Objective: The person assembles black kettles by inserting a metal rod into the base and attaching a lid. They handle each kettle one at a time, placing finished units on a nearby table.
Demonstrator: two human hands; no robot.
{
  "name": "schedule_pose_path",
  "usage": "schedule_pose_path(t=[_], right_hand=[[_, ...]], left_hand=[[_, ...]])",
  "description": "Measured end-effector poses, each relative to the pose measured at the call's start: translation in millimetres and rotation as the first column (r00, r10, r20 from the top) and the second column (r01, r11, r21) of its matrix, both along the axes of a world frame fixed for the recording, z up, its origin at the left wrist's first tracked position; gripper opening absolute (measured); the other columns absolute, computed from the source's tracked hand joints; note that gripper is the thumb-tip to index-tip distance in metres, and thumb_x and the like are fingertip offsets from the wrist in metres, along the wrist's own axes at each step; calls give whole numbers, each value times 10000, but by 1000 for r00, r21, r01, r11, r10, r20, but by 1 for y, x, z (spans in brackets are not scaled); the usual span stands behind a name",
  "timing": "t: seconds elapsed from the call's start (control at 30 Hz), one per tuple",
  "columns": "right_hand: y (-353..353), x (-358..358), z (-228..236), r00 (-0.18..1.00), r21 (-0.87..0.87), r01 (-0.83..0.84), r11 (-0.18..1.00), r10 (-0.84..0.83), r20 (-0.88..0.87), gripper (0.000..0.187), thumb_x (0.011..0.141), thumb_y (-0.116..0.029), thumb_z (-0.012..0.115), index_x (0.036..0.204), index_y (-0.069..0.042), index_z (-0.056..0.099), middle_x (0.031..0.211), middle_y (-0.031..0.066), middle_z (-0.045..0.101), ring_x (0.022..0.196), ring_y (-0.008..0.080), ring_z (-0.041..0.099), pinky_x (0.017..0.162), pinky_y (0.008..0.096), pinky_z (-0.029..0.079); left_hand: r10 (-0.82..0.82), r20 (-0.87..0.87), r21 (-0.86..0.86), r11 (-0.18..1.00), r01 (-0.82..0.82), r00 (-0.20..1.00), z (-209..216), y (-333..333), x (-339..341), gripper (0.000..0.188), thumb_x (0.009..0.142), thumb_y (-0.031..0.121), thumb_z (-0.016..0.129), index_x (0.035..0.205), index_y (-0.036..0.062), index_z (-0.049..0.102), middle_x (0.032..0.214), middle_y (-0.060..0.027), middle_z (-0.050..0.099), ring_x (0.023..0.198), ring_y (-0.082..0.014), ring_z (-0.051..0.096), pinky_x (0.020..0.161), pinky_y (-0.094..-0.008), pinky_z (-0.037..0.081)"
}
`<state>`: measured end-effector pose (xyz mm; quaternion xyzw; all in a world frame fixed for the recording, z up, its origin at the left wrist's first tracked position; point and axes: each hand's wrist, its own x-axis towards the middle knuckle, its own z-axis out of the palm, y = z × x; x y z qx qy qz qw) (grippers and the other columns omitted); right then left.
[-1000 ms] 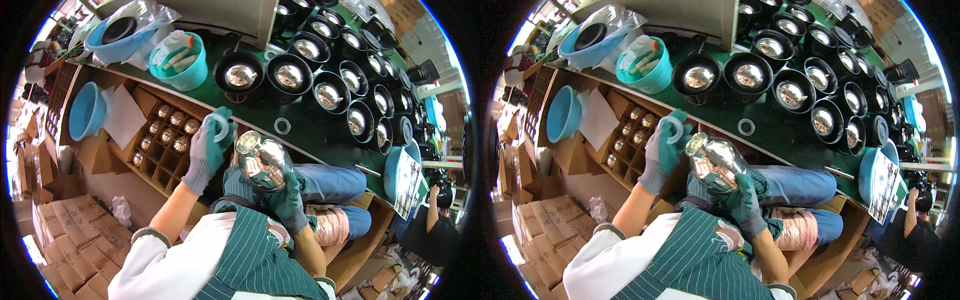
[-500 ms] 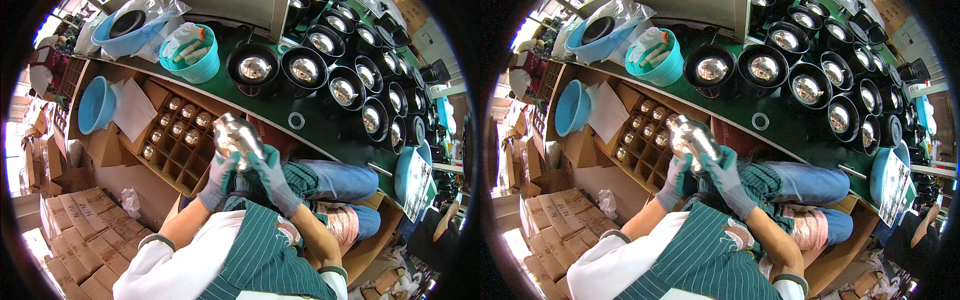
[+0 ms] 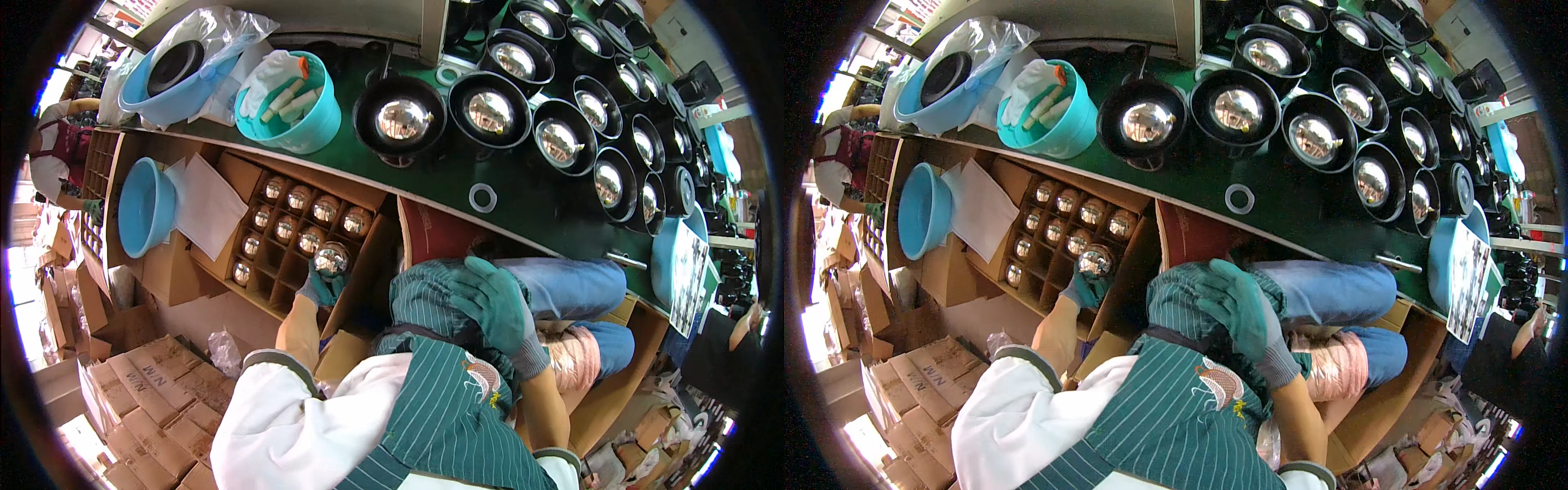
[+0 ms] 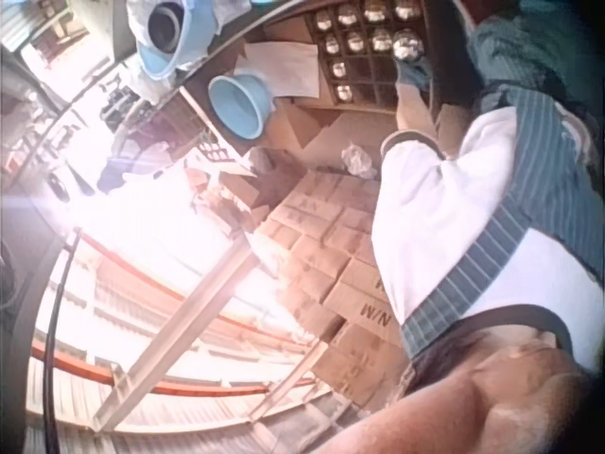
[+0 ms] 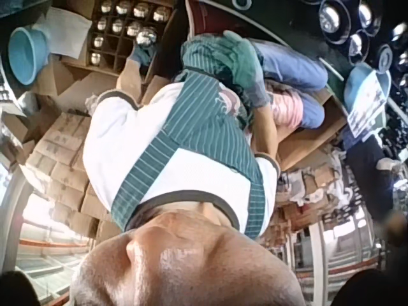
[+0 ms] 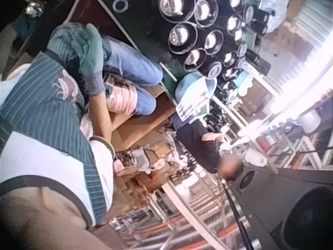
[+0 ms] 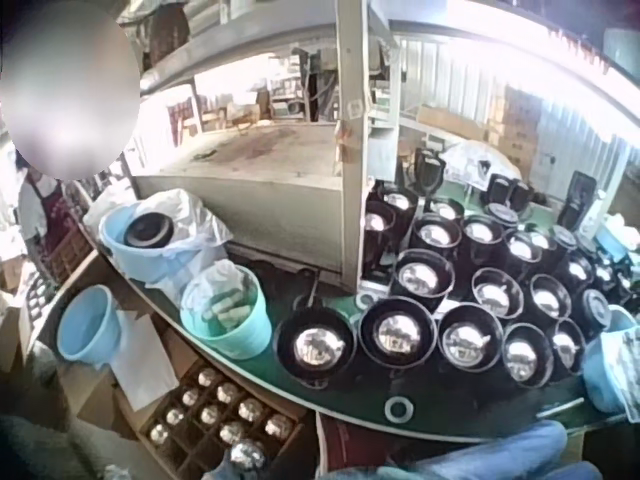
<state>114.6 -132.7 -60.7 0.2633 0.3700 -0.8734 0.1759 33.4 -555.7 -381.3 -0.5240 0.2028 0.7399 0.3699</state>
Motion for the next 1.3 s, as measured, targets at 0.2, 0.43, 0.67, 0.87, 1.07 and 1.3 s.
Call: schedule_pose_path(t=[0.2, 0.43, 0.67, 0.87, 1.07, 1.3], right_hand=[[8, 1, -3, 999, 22, -5, 1000, 4, 53, 488, 1104, -323, 421, 1476, -9, 455, 1339, 169, 596, 1251, 289, 604, 1088, 421, 508], [11, -1, -11, 999, 24, -22, 999, 21, 44, 495, 1105, -331, 427, 1486, -16, 453, 1362, 180, 593, 1219, 267, 623, 1075, 396, 512], [12, 6, -11, 999, 6, 21, 1000, -21, -42, 530, 1100, -372, 482, 1481, -4, 465, 1354, 158, 601, 1209, 257, 619, 1065, 414, 511], [15, 17, -16, 994, 7, 12, 1000, -11, -109, 538, 1099, -380, 479, 1493, -15, 461, 1377, 146, 597, 1209, 261, 633, 1062, 412, 514], [44, 36, -14, 969, -67, 221, 973, -227, -97, 515, 1108, -351, 448, 1504, -21, 455, 1410, 155, 580, 1251, 265, 614, 1092, 414, 497], [146, 67, -1, 741, 46, 614, 788, -556, -377, 514, 1104, -379, 466, 1428, 12, 549, 1293, 134, 678, 1160, 237, 676, 1050, 401, 524]], left_hand=[[-318, 8, -228, 923, 311, 948, -53, -31, 13, 253, 1062, 315, 489, 919, 178, 646, 636, -13, 578, 440, -214, 461, 389, -381, 334], [-483, -178, -904, 425, 52, 857, 98, 55, -30, 423, 1050, 404, 516, 1087, 17, 681, 773, -75, 694, 613, -170, 651, 540, -340, 525], [-890, -454, -580, 251, -775, 51, 327, 129, -164, 439, 1095, 348, 449, 1183, -16, 677, 963, -109, 711, 838, -176, 665, 763, -325, 550], [-988, 54, -615, -149, -774, 147, 388, 163, -294, 534, 983, 392, 636, 1371, 27, 614, 1416, -239, 577, 1322, -415, 525, 1105, -466, 427], [-946, -314, -504, 237, -830, -80, 393, 222, -285, 541, 1008, 278, 621, 1470, 16, 517, 1454, -168, 563, 1264, -284, 572, 1064, -384, 458], [-657, -410, -506, 741, -442, -633, 425, 357, -105, 392, 1011, 303, 504, 982, -15, 730, 970, -135, 730, 835, -214, 677, 780, -330, 551]])
